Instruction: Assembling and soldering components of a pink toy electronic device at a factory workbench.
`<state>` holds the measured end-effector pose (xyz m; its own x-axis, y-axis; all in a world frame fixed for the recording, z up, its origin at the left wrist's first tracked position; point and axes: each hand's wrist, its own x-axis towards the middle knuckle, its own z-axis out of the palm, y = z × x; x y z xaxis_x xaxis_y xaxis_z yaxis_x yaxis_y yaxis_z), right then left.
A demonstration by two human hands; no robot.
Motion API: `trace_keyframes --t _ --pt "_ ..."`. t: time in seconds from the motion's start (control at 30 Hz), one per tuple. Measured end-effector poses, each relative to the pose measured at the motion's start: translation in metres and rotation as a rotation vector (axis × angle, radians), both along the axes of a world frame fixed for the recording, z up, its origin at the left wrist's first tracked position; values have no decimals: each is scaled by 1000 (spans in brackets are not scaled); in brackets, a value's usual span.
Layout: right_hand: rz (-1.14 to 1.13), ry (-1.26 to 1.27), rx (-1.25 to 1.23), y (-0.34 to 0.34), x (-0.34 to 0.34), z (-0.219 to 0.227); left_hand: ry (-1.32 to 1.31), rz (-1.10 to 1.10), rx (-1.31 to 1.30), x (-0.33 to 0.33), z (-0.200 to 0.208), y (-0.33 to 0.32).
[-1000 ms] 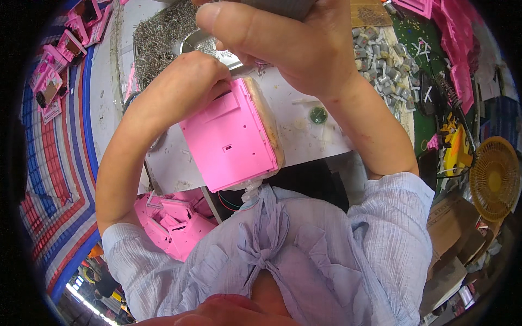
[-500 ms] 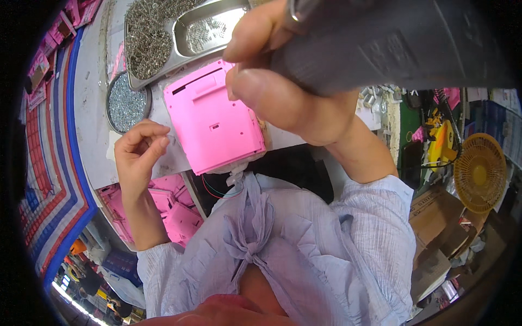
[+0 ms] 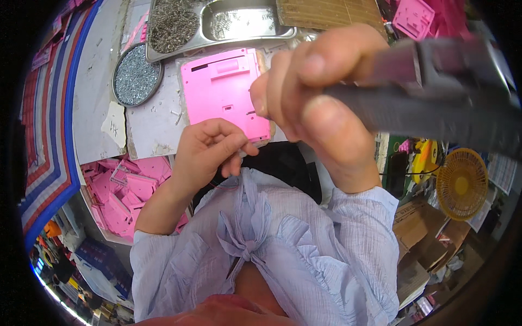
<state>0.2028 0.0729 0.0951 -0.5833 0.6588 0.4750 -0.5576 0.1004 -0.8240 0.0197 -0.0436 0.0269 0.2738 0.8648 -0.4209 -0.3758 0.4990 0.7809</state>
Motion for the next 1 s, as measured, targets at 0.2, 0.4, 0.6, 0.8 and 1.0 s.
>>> trace_keyframes --t 0.2,0.4,0.6,0.8,1.0 --pt "-10 -10 -10 -18 0 19 -327 117 -98 6 -10 -2" --pt "-11 -20 -66 -28 2 19 -190 145 40 4 -10 -7" --pt "-16 -11 -71 -29 2 19 916 174 1015 -2 -11 -7" --pt "-23 -37 -97 -32 -7 7 950 67 1062 -10 -7 -4" --pt "-57 -162 -128 -36 -13 5 1071 -148 1148 -20 10 7"
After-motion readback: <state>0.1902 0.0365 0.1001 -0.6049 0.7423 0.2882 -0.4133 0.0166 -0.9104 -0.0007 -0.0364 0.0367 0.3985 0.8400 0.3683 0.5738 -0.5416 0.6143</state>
